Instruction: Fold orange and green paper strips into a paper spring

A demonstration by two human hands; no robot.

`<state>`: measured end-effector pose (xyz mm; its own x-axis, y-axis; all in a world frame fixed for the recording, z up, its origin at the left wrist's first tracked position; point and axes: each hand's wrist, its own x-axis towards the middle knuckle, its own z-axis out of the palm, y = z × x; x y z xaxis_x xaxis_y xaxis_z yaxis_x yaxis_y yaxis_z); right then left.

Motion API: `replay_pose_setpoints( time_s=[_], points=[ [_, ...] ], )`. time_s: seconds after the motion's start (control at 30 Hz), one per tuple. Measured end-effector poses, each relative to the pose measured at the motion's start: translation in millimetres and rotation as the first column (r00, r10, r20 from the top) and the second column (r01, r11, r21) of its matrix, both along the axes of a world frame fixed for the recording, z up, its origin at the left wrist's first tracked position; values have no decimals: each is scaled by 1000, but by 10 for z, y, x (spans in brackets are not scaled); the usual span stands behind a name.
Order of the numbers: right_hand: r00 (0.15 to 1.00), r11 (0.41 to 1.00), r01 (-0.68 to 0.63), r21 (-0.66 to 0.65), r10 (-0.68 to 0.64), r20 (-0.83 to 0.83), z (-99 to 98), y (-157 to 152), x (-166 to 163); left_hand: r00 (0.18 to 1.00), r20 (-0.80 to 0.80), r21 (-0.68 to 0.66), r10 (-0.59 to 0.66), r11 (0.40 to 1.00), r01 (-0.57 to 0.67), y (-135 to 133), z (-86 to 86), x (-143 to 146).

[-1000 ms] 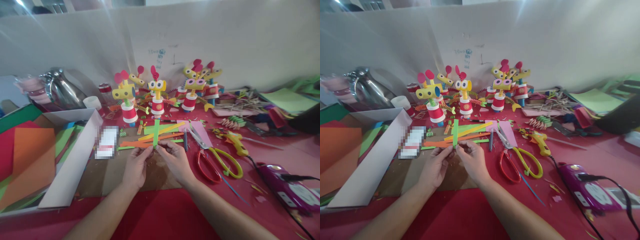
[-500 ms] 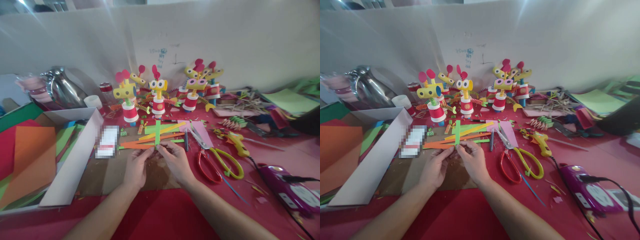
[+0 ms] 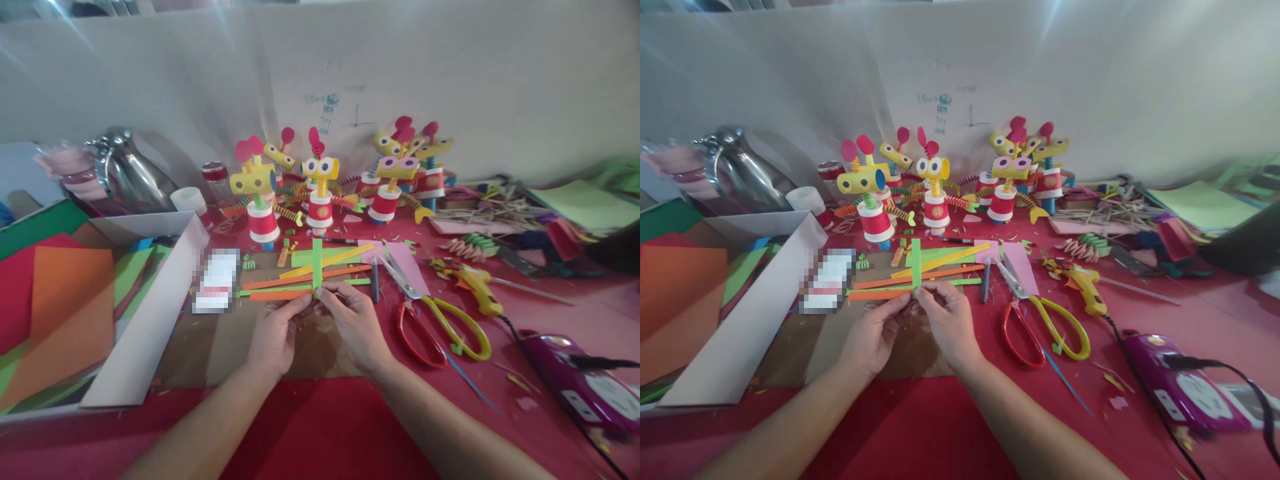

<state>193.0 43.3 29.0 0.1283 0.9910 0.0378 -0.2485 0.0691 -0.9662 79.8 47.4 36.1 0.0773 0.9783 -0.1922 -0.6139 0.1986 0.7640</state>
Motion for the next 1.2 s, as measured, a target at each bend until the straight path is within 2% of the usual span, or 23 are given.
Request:
replay_pose_setpoints(
  time_s=[0.2,0.47,0.93,1.2],
  points=[
    [1000,1000,3,7,-3,12,8,21,18,999,-19,10,-51,999,51,7,-12,-4],
    [999,1000,-27,-13,27,38,34,25,29,996,59,-47,-62,997,65,53,-53,-17],
    [994,999,-32,23,30,104,2,24,34,996,-6,-54,-85,995,84,75,-128,-67],
    [999,1000,-27,3,27,45,32,3,33,993,-3,-93,-121,988,120,74,-64,-84]
  ],
)
